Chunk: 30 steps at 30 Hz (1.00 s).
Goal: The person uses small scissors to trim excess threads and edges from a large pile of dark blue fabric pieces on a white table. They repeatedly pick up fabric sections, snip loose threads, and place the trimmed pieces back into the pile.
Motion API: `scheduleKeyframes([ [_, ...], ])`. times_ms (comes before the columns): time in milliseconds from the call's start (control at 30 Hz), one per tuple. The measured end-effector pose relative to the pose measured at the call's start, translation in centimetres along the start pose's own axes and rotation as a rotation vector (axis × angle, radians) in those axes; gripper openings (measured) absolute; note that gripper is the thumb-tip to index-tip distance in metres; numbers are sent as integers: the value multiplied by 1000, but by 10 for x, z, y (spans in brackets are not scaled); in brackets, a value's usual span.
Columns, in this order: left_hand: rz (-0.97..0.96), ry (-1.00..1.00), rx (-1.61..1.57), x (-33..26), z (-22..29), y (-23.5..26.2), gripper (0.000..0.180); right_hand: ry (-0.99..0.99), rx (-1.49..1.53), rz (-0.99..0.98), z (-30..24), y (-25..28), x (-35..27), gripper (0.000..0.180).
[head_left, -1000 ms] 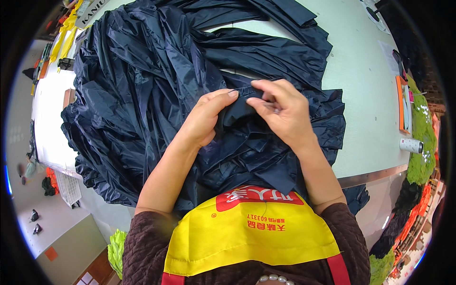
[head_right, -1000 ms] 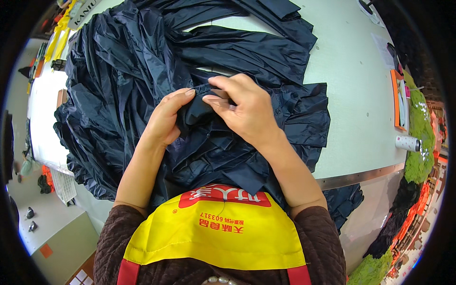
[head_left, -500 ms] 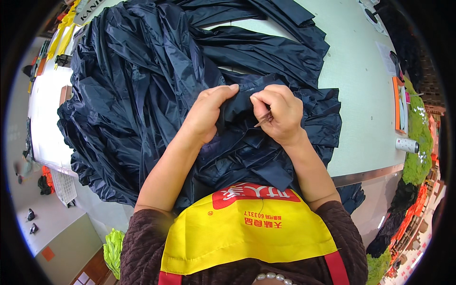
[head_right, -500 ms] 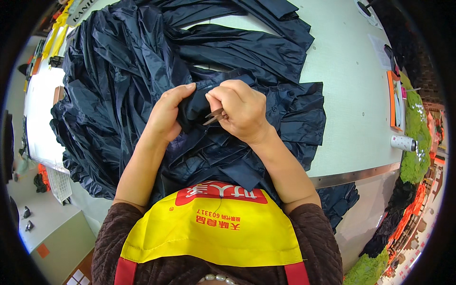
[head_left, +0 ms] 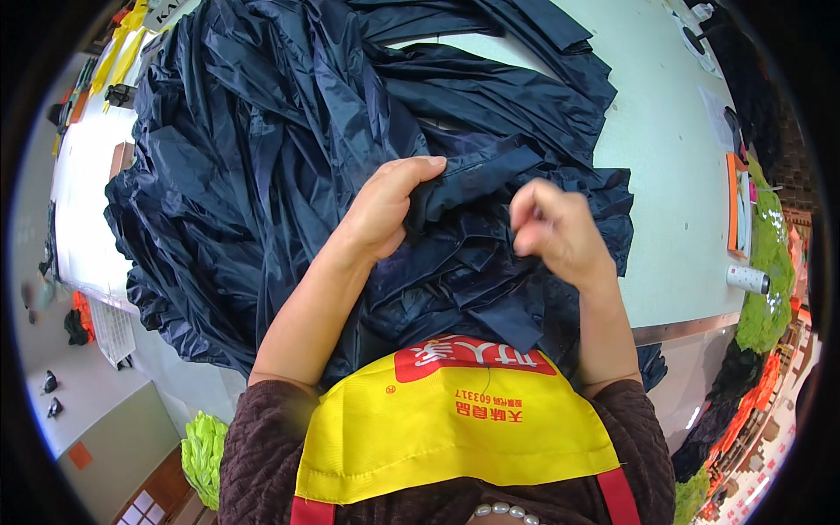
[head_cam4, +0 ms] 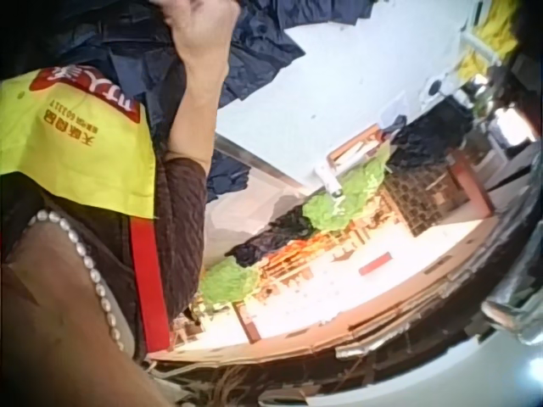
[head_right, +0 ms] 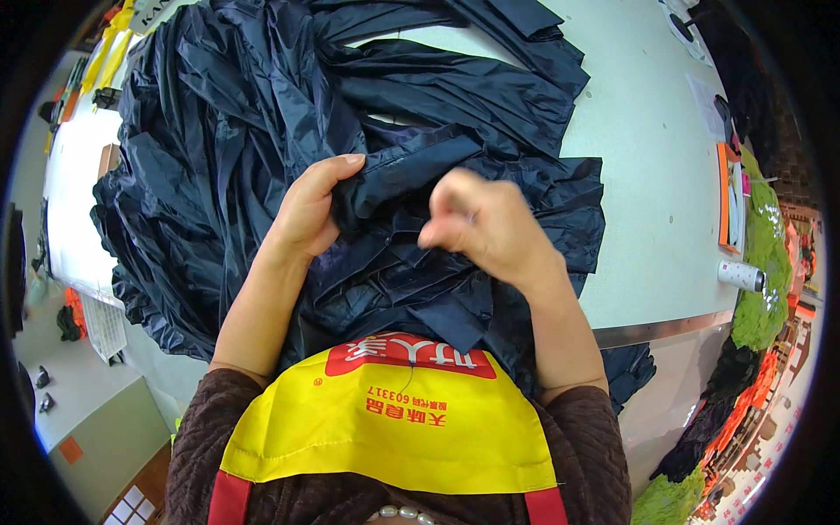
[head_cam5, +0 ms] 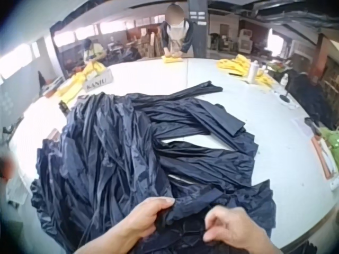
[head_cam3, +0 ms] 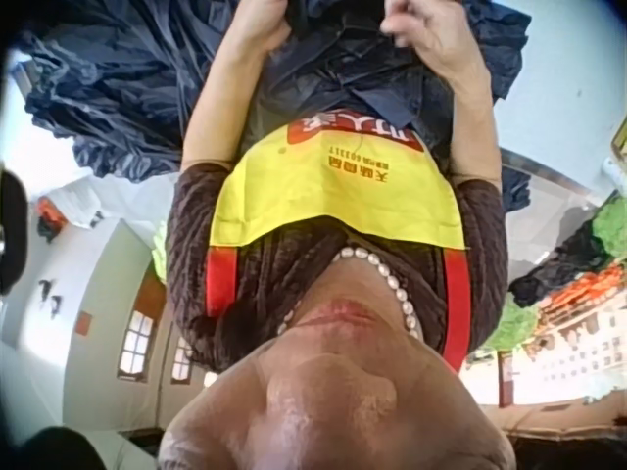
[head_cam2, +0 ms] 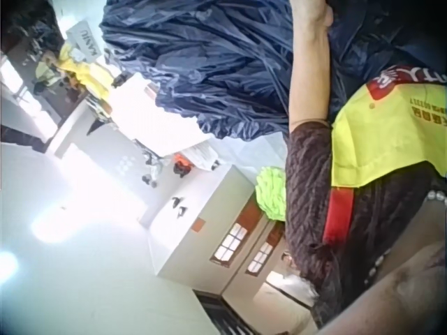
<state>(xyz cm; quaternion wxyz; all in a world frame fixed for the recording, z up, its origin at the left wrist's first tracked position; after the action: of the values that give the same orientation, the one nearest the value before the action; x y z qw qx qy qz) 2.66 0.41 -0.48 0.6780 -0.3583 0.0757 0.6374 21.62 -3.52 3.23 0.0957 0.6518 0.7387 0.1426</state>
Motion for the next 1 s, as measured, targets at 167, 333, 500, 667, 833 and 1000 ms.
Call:
scheduleKeyframes([
  [167,-48,-56,73,3,4,2,18,119,-187,205,-7,11,12,40],
  [333,10,-31,74,-2,6,3,17,559,-475,204,-14,-1,18,30],
  [500,23,-39,93,-6,9,0,19,680,-634,190,-10,-5,19,34],
  [667,17,-37,87,-2,5,2,19,730,-638,189,-7,-7,18,35],
  [833,3,-28,86,0,3,3,19,781,-658,243,-3,-14,18,35],
  [1000,6,-7,66,-1,3,2,18,825,-662,250,0,-18,18,34],
])
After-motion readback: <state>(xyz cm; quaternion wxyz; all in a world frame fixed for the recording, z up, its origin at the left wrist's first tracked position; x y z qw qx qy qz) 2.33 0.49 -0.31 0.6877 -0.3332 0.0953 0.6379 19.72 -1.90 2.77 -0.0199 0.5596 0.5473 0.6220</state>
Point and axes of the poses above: each hand's wrist, its own x-axis towards the middle knuckle, its own y-axis out of the back of the hand, z = x × y, the point moved 3 cm from there along x, towards the middle knuckle, and after that the axes turned 14 degrees about z, right-handed, at the moved point
